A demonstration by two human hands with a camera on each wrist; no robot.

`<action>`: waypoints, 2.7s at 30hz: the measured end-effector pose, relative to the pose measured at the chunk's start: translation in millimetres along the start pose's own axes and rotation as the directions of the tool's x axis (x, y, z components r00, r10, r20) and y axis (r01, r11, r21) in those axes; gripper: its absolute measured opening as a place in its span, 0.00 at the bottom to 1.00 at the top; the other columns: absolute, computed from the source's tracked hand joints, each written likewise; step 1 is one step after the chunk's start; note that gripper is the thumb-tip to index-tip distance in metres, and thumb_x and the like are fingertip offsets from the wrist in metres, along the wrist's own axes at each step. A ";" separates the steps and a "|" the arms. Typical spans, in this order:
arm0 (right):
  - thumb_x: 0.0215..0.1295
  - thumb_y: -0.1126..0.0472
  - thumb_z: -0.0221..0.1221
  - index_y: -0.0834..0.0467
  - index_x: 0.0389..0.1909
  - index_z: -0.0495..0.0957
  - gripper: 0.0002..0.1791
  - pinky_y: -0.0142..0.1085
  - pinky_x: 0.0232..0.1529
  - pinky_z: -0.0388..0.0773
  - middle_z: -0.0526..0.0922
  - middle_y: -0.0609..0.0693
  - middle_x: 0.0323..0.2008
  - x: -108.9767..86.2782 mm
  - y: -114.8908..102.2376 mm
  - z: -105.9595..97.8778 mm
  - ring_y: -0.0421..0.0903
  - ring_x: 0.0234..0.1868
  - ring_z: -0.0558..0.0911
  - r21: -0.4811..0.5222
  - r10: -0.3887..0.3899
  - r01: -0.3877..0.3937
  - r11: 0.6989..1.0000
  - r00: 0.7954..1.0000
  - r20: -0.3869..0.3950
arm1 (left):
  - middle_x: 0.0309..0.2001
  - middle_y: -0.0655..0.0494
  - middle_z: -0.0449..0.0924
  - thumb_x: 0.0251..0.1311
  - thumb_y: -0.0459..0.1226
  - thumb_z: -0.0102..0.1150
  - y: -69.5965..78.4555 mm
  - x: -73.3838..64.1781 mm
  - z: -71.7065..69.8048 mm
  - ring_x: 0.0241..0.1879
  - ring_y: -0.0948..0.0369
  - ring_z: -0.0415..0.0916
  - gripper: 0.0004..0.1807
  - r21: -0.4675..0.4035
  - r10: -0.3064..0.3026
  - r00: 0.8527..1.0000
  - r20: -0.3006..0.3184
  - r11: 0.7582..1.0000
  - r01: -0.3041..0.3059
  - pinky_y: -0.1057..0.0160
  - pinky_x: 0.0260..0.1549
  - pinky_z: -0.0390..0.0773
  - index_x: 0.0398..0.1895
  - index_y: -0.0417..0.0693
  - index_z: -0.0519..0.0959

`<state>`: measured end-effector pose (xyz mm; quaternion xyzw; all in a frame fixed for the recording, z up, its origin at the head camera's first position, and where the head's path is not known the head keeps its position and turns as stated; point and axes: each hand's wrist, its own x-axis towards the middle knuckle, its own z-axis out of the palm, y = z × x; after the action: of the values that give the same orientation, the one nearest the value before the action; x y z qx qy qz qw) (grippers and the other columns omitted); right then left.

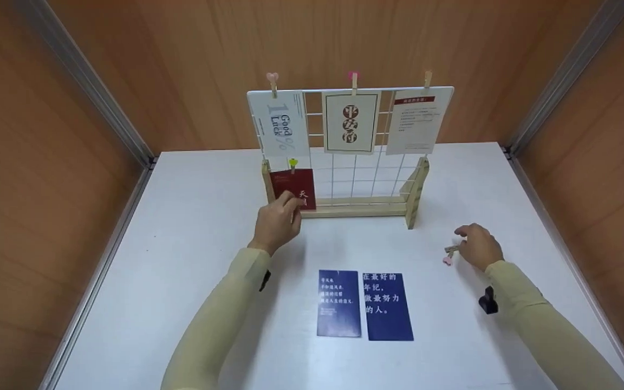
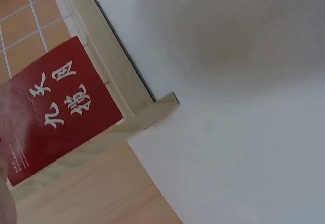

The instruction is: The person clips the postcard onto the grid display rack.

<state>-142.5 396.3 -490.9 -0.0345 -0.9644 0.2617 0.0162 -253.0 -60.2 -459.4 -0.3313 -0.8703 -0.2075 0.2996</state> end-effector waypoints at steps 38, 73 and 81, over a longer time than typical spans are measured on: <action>0.67 0.68 0.60 0.72 0.43 0.81 0.10 0.55 0.44 0.76 0.81 0.63 0.38 -7.7 23.7 18.6 0.62 0.43 0.80 -0.012 0.015 -0.015 1.000 1.000 0.004 | 0.42 0.63 0.75 0.41 0.55 0.77 61.9 -58.6 37.5 0.41 0.62 0.78 0.33 -0.113 -0.072 0.607 0.792 0.959 0.260 0.57 0.49 0.78 0.51 0.53 0.80; 0.75 0.69 0.48 0.75 0.56 0.72 0.16 0.56 0.49 0.76 0.72 0.68 0.44 -11.6 15.7 16.9 0.65 0.47 0.77 0.080 -0.017 0.025 0.996 0.995 -0.098 | 0.32 0.60 0.81 0.66 0.45 0.63 51.4 -9.5 15.9 0.31 0.64 0.77 0.12 -0.106 0.023 0.601 0.799 0.989 0.103 0.60 0.36 0.79 0.45 0.49 0.79; 0.75 0.69 0.50 0.74 0.54 0.73 0.14 0.56 0.50 0.75 0.75 0.67 0.45 -13.5 9.5 16.1 0.64 0.49 0.77 0.071 -0.061 0.071 0.995 0.989 -0.133 | 0.38 0.57 0.84 0.66 0.39 0.62 47.3 18.1 4.9 0.35 0.63 0.79 0.09 -0.112 0.022 0.648 0.761 0.989 0.097 0.60 0.39 0.80 0.47 0.48 0.81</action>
<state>-129.3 395.4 -509.7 -0.0187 -0.9513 0.2944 0.0892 -232.6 -16.4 -443.4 -0.3902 -0.9051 -0.1175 -0.1213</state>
